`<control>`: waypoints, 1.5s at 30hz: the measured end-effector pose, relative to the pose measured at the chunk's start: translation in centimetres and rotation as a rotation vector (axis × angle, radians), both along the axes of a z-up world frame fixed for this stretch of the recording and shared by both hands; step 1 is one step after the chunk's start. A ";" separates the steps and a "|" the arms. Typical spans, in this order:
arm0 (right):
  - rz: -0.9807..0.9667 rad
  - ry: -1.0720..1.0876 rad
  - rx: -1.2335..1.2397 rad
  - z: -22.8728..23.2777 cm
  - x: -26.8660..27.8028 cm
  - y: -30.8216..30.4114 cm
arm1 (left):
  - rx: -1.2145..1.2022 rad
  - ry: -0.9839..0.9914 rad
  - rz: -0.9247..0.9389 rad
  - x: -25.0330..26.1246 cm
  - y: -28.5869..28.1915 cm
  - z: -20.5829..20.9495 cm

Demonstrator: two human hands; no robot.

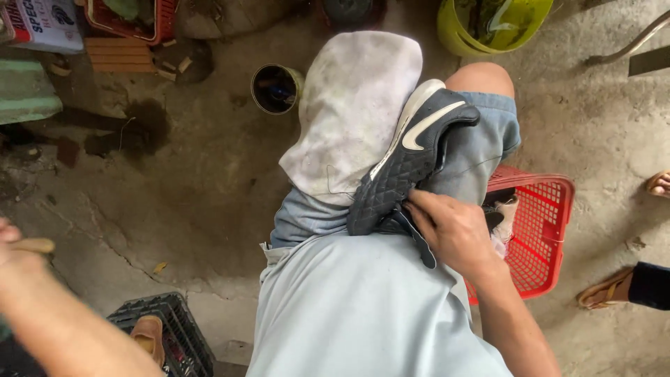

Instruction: Hand-stitching the sole of a black sneaker using a needle and thread to repair it.

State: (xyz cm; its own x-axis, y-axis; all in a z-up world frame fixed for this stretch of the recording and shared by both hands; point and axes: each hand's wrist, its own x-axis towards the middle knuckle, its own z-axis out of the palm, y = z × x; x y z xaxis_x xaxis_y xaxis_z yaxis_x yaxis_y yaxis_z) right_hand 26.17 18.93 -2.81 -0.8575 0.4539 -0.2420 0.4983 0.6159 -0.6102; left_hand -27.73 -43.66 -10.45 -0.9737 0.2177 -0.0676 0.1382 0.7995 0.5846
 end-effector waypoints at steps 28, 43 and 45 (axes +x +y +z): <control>-0.877 1.078 -1.552 0.2 3.0 5.7 | 0.094 -0.694 -0.979 32.5 46.3 11.0; -1.266 0.482 -1.251 -6.7 2.2 13.0 | 0.040 -0.736 -1.068 32.1 48.3 10.2; -1.275 0.470 -1.245 -7.6 2.2 13.3 | 0.049 -0.756 -1.048 32.0 48.5 9.8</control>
State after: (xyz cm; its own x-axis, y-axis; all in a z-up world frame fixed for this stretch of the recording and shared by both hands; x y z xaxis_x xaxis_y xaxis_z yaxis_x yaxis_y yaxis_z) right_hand 28.36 32.24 -10.45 -0.2659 0.5710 -0.7767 -0.0809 -0.8160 -0.5723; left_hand 4.26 4.82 -0.63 -0.0621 0.8677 -0.4932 0.3065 0.4869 0.8179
